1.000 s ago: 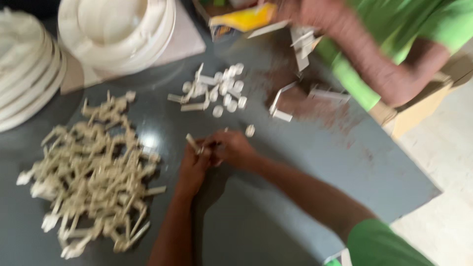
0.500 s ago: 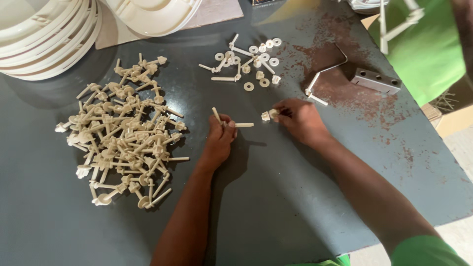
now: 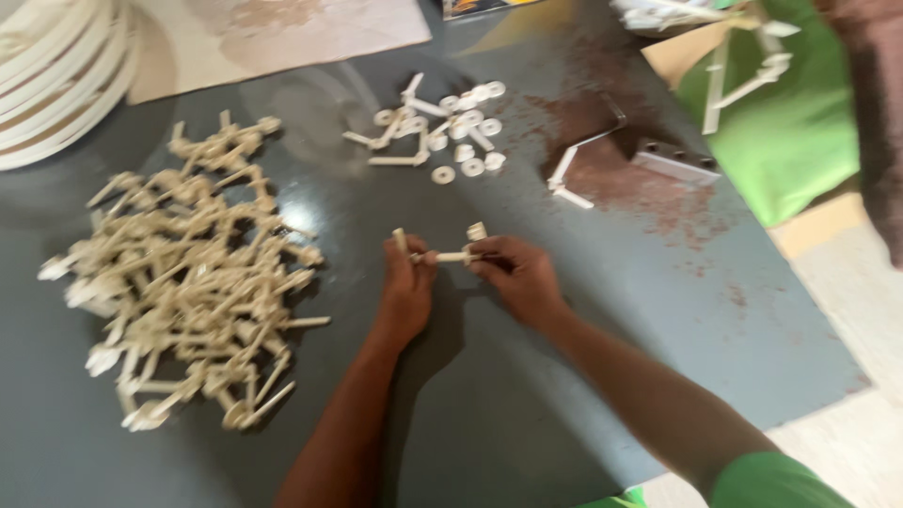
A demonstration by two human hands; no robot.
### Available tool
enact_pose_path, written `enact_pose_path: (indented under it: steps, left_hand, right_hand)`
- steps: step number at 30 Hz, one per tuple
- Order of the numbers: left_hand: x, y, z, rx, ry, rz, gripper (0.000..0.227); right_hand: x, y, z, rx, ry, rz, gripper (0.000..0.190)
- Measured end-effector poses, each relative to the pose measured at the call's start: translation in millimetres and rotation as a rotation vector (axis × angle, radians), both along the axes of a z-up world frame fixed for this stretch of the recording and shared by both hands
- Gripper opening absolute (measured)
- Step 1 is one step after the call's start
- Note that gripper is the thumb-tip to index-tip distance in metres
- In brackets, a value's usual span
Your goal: The person assembles small white plastic components by hand on a metal worktable. They repeatedly pick up a rod and a cap, fit them together, and place the finished unit into a growing pile. Another person works nearby using a metal tool on similar parts.
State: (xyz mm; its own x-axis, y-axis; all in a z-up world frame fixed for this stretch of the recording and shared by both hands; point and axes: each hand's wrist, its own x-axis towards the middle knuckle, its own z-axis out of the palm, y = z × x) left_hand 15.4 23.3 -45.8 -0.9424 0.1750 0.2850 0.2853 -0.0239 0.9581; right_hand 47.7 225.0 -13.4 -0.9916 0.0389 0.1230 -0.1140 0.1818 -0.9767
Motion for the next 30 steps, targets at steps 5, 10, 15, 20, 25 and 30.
enact_pose_path:
  steps: [5,10,15,20,25,30]
  left_hand:
    - [0.0,7.5,11.8,-0.103,0.215,0.080,0.016]
    - [7.7,6.6,3.9,-0.119,0.339,0.104,0.015]
    - [4.8,11.4,9.3,-0.081,0.253,0.075,0.020]
    - [7.1,12.1,12.1,-0.083,0.177,0.074,0.021]
    - [4.3,11.1,9.1,-0.090,0.215,0.080,0.020]
    - [6.7,10.6,2.9,-0.034,0.213,0.025,0.018]
  right_hand:
    - [-1.2,2.4,10.0,-0.181,-0.107,0.088,0.028]
    - [0.3,4.9,5.1,-0.138,-0.138,0.086,0.025]
    - [0.6,8.2,13.0,-0.040,0.105,0.087,0.026]
    - [5.1,1.5,22.8,0.015,0.209,0.047,0.024]
    - [-3.0,7.8,6.1,0.013,0.002,0.076,0.023]
    - [-14.8,47.1,-25.6,0.086,-0.304,0.287,0.061]
